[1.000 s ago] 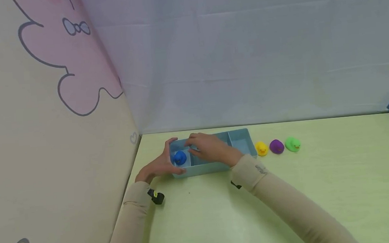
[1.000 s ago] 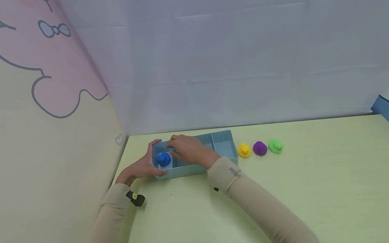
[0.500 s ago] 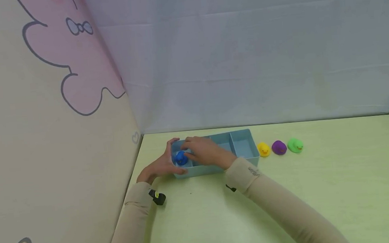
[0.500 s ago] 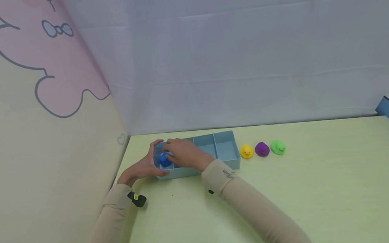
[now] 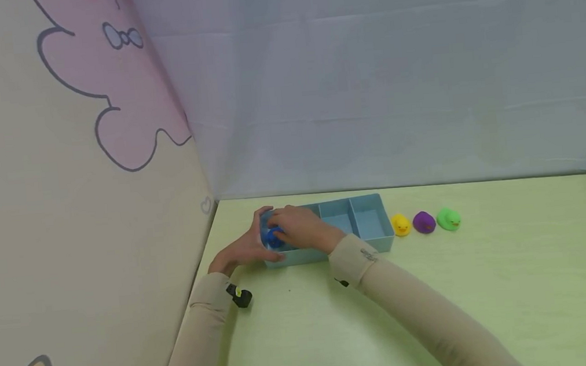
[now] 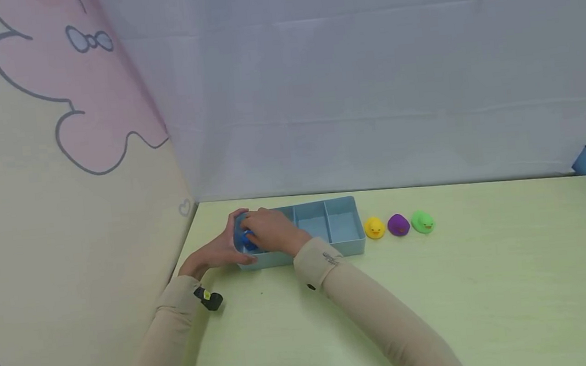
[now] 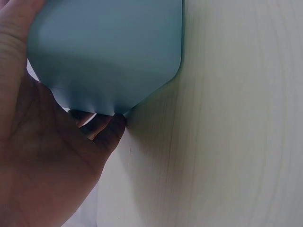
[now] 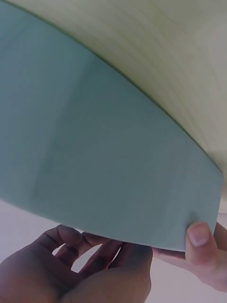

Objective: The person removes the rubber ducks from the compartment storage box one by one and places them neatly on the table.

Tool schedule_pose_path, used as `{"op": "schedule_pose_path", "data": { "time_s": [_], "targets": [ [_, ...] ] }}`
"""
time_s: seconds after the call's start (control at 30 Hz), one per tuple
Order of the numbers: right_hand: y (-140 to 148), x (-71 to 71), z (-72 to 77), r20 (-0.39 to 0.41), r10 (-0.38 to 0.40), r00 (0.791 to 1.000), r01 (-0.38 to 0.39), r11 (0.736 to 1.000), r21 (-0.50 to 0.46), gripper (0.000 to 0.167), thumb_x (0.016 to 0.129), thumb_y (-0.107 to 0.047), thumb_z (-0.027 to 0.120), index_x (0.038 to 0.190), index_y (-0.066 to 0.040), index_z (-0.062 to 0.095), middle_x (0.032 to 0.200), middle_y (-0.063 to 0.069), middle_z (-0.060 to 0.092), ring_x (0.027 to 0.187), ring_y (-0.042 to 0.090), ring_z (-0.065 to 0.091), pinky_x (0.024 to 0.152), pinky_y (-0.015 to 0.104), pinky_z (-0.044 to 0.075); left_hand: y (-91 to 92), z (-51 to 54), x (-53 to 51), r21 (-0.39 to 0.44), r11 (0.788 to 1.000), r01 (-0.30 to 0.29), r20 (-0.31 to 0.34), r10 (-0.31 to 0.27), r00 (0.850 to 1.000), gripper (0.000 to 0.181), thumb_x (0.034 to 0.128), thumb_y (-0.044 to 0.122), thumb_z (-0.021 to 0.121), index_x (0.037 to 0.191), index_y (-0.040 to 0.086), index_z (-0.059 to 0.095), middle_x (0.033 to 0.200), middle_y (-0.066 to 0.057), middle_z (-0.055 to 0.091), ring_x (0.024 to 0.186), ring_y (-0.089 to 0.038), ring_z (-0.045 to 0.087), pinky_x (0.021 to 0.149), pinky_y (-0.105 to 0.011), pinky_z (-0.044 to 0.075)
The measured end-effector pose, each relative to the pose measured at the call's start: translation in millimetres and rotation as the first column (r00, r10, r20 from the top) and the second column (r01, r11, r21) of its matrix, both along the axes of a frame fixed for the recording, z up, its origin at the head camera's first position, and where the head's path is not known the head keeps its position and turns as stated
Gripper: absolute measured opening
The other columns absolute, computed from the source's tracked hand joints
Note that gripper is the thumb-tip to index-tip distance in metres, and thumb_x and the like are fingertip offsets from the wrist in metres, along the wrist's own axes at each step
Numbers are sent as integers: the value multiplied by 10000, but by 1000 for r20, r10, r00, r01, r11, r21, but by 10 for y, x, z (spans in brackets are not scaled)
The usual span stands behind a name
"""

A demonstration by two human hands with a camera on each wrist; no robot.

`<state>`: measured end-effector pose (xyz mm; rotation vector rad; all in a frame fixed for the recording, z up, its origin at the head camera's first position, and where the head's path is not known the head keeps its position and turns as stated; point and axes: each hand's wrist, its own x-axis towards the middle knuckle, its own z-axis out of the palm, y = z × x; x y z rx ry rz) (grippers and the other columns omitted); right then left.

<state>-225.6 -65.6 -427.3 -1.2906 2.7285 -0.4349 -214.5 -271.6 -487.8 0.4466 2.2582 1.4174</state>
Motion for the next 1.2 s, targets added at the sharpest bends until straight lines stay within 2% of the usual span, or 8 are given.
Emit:
{"op": "schedule_pose_path", "data": {
  "time_s": [0.1, 0.23, 0.37, 0.6, 0.73, 1.0, 1.2],
  "targets": [
    [-19, -18, -37, -17, -10, 1000, 10, 1000, 13, 276, 1019, -231, 637, 1260, -109, 694, 1239, 50, 710, 1067, 238, 674, 922, 388, 593, 22, -1, -6, 1, 1000, -4, 8, 4, 1000, 1232, 774, 217, 882, 1589, 334, -35, 1610, -23, 339, 1542, -307, 288, 1260, -611, 219],
    [-27, -37, -102, -28, -19, 999, 20, 1000, 20, 241, 1006, -240, 658, 1198, -102, 710, 1168, 51, 720, 1040, 221, 699, 906, 382, 599, 47, -3, -12, 3, 1000, -2, 8, 2, 1000, 1249, 771, 199, 882, 1600, 286, -48, 1627, -68, 317, 1552, -326, 265, 1263, -617, 205],
    [-30, -48, -141, -28, -40, 999, 41, 999, 22, 202, 1000, -252, 668, 1124, -101, 720, 1098, 50, 723, 979, 206, 698, 841, 369, 609, 67, 2, -22, -2, 1000, -1, 8, 1, 1000, 1250, 773, 191, 879, 1600, 272, -55, 1638, -92, 286, 1560, -329, 227, 1266, -617, 190],
    [-72, -54, -132, 23, -83, 996, 82, 996, 29, 176, 1006, -272, 660, 996, -104, 711, 902, 37, 732, 785, 164, 663, 705, 334, 594, 83, 22, -9, 0, 1000, 1, 7, -1, 1000, 1219, 786, 160, 853, 1598, 276, -50, 1617, -147, 283, 1512, -357, 301, 1237, -596, 267],
    [-92, -44, -129, 25, -95, 995, 94, 995, 45, 174, 1006, -274, 661, 1001, -107, 711, 902, 34, 736, 781, 157, 669, 701, 332, 599, 85, 37, 13, 11, 1000, 1, 4, -1, 1000, 1223, 784, 140, 849, 1601, 247, -54, 1616, -162, 274, 1503, -360, 311, 1237, -582, 269],
    [-97, -33, -153, -17, -79, 997, 80, 996, 39, 167, 1005, -262, 662, 1027, -104, 711, 931, 45, 736, 843, 203, 678, 740, 362, 595, 58, 35, 19, 8, 1000, 7, -9, -7, 1000, 1212, 791, 172, 847, 1596, 256, -55, 1644, -169, 211, 1540, -382, 232, 1245, -620, 233],
    [-104, -14, -111, -30, -61, 998, 61, 998, 26, 241, 1027, -277, 625, 1169, -100, 704, 1073, 58, 743, 980, 234, 683, 867, 398, 592, 12, 35, 22, 16, 1000, -3, 12, 3, 1000, 1207, 786, 156, 853, 1587, 315, -37, 1612, -118, 303, 1495, -355, 331, 1229, -584, 285]
  ]
}}
